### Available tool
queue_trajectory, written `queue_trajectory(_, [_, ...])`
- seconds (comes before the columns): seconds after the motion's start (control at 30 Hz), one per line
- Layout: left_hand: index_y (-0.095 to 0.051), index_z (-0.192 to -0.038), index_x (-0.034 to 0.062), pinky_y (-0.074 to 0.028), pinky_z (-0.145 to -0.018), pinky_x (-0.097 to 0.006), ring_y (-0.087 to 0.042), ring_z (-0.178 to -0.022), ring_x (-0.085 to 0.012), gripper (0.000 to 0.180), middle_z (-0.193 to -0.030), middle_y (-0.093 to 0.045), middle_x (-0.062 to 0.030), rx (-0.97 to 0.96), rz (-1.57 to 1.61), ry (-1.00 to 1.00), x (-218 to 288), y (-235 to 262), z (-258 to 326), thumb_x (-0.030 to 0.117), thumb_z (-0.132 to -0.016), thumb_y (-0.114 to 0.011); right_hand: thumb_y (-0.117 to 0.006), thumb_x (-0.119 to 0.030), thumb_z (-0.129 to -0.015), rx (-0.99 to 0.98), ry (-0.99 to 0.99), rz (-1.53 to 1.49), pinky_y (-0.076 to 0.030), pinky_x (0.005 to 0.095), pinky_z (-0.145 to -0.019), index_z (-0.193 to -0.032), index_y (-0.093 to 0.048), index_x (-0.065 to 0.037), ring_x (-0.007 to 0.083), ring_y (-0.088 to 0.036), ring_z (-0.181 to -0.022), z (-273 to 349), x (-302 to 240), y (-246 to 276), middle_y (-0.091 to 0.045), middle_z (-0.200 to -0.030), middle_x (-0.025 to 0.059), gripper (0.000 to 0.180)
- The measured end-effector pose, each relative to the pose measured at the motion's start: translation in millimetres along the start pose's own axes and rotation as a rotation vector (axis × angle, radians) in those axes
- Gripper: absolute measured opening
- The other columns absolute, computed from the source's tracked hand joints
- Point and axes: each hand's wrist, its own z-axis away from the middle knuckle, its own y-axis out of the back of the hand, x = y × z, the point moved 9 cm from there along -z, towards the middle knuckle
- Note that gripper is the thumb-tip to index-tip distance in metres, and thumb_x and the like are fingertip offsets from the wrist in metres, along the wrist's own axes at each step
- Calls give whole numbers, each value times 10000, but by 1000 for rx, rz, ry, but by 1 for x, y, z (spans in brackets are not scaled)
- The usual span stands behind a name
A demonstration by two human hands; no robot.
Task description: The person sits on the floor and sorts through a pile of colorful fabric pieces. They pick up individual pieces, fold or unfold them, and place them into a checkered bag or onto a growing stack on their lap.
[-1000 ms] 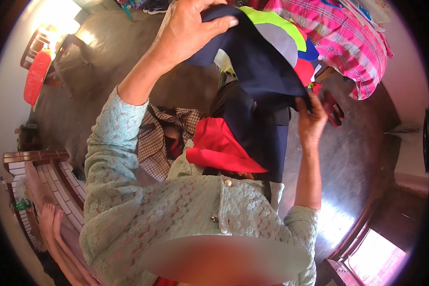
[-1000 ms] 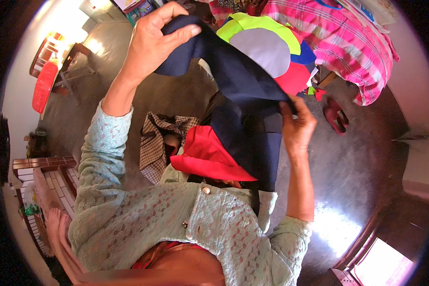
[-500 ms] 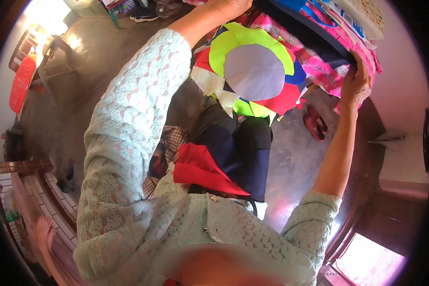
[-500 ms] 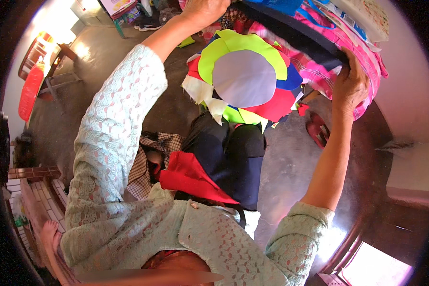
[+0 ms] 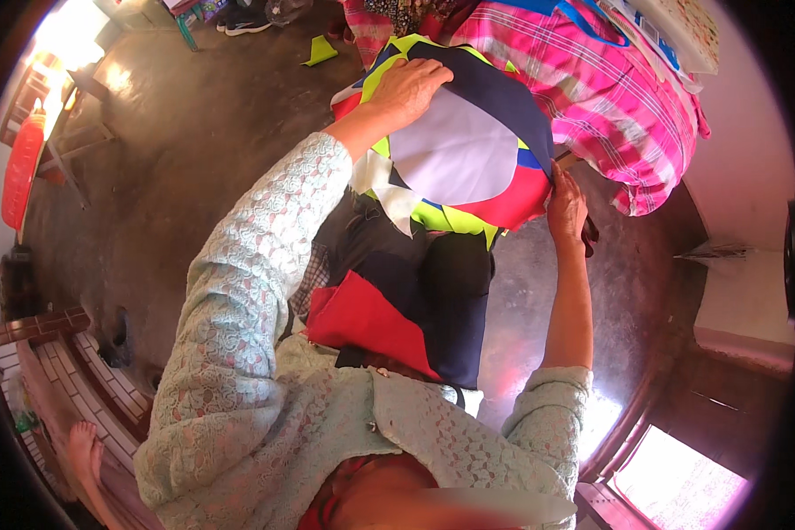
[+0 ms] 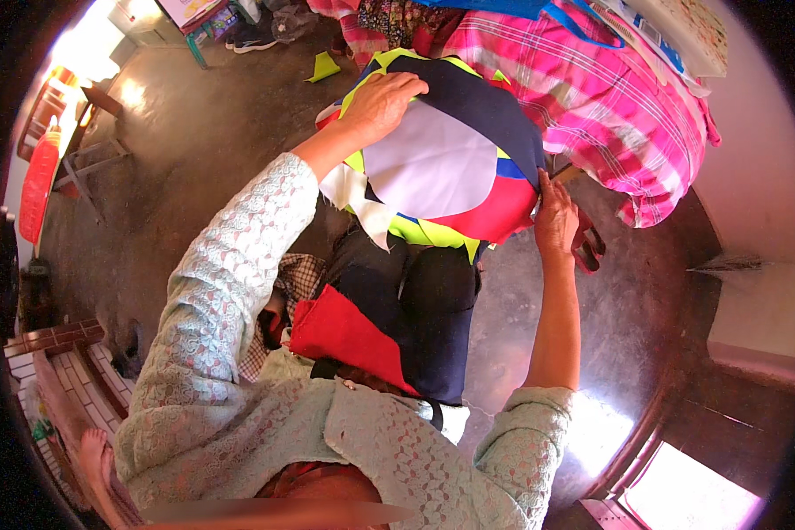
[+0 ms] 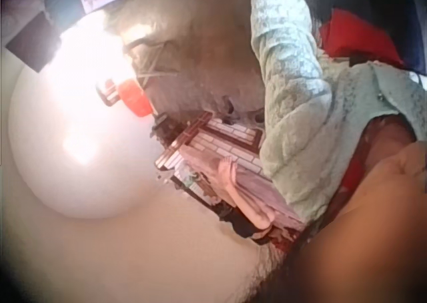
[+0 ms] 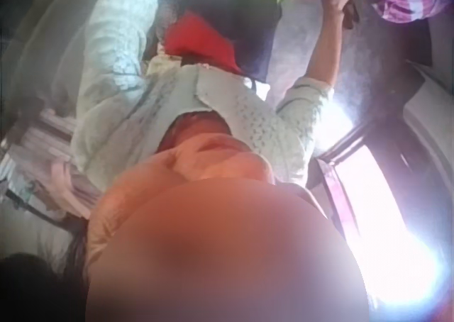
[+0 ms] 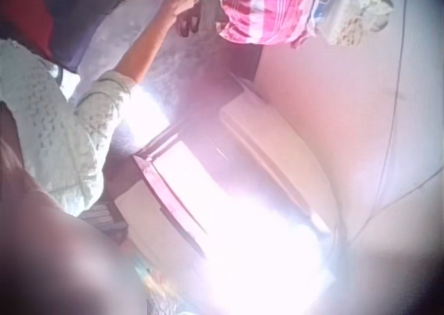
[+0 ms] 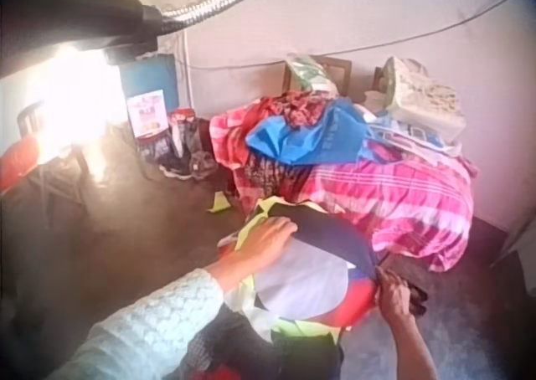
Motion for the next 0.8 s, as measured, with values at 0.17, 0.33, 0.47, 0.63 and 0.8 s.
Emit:
queue_trajectory(0.17, [-567, -1055, 91, -452, -839, -391, -570, -1000, -275, 297, -1076, -579, -65, -44, 98, 22, -2, 1, 0, -22, -785, -519, -510, -83, -860, -193, -70, 268, -392, 502, -955, -1369, -420, -212, 273, -423, -1273, -1, 19, -9, -478, -1346, 103, 533])
queue_trajectory(0.33, [-571, -1050, 78, -456, -839, -396, -569, -990, -289, 303, -1077, -579, -65, -29, 99, 88, -11, 9, 15, -36, -773, -523, -560, -290, -883, 130, -8, 158, -306, 513, -1021, -1387, -387, -168, 282, -348, -1325, -24, -15, 67, -398, -1409, 143, 546])
queue_trajectory(0.47, [-581, -1042, 78, -449, -861, -402, -565, -1011, -287, 284, -1097, -578, -71, -37, 140, 172, -15, 25, 31, -32, -784, -533, -535, -448, -893, 313, 128, -59, -234, 526, -1058, -1397, -378, -202, 315, -301, -1349, -43, -94, 90, -354, -1437, 153, 582])
queue_trajectory(0.63, [-609, -985, 80, -434, -847, -390, -553, -1010, -266, 211, -1069, -575, -72, 209, 227, 150, 20, 78, 82, 10, -787, -585, -465, -641, -838, 76, 70, -84, -179, 559, -1077, -1423, -335, -267, 345, -225, -1377, -30, -111, 13, -282, -1484, 128, 706])
queue_trajectory(0.8, [-623, -947, 99, -433, -851, -389, -572, -985, -286, 204, -1068, -599, -80, 215, 301, 392, 26, 105, 178, 3, -768, -611, -442, -652, -845, 79, 103, -94, -192, 561, -1071, -1430, -319, -276, 353, -226, -1376, -33, -113, 4, -280, -1486, 129, 706])
